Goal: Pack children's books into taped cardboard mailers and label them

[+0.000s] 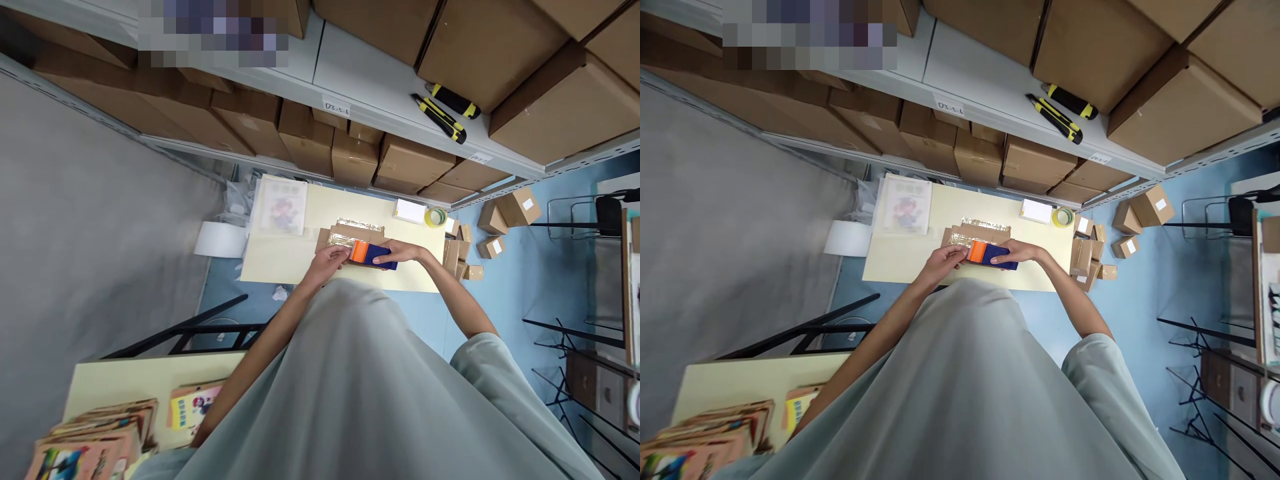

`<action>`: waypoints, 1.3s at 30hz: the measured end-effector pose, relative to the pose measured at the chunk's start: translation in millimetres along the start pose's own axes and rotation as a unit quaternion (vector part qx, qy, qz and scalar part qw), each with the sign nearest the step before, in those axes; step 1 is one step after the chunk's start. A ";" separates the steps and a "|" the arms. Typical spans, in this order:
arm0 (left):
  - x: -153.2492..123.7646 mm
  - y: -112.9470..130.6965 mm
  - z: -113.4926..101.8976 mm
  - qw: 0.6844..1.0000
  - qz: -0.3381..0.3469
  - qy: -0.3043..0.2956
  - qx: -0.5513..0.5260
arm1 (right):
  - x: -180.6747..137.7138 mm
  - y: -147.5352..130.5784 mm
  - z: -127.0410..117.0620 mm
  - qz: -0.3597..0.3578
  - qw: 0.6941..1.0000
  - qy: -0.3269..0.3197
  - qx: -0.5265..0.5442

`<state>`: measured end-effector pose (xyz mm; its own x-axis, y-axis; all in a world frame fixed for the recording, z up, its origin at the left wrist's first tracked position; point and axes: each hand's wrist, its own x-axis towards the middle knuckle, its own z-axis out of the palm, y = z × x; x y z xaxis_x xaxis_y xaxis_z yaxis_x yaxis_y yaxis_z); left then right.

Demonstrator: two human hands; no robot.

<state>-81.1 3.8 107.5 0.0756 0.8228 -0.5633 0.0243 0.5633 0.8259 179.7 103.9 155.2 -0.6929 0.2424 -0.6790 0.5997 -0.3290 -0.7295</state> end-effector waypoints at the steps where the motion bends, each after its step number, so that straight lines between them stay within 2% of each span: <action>1: 1.1 -0.3 1.1 1.000 0.002 0.005 0.003 | -0.1 0.6 0.5 0.002 1.000 0.004 -0.002; 5: 0.5 1.0 5.2 0.998 0.042 0.038 0.028 | -4.2 -0.9 5.5 0.007 0.999 0.030 -0.027; 9: -12.2 5.0 8.0 0.992 0.081 0.060 0.079 | -17.7 -10.7 14.0 -0.005 0.998 0.048 -0.048; 15: -37.1 13.5 6.5 0.988 0.077 0.052 0.123 | -41.4 -27.3 26.4 0.024 0.997 0.045 -0.062; 20: -46.7 22.7 1.4 0.992 0.070 0.018 0.103 | -53.4 -43.7 36.4 0.040 0.997 0.049 -0.050; 22: -46.7 24.0 -5.4 0.993 0.071 0.015 0.095 | -59.5 -50.2 37.2 0.054 0.996 0.048 -0.052; 26: -37.5 19.8 -35.0 0.991 0.059 0.071 0.094 | -76.2 -54.8 29.7 0.109 0.986 0.085 -0.090; 30: -18.2 10.7 -66.9 0.994 0.067 0.062 0.068 | -81.2 -54.7 22.7 0.134 0.981 0.097 -0.097; 33: -1.1 4.4 -82.1 0.993 0.077 0.065 0.065 | -68.1 -59.8 23.3 0.131 0.981 0.103 -0.101; 39: 28.4 -9.9 -102.4 0.996 0.025 0.053 0.064 | -29.2 -64.1 19.9 0.127 0.984 0.082 -0.090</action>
<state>-181.3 29.4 81.0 -0.0250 0.8563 -0.5158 0.1510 0.5133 0.8448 153.5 99.7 223.4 -0.4462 0.3232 -0.8345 0.8167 -0.2342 -0.5274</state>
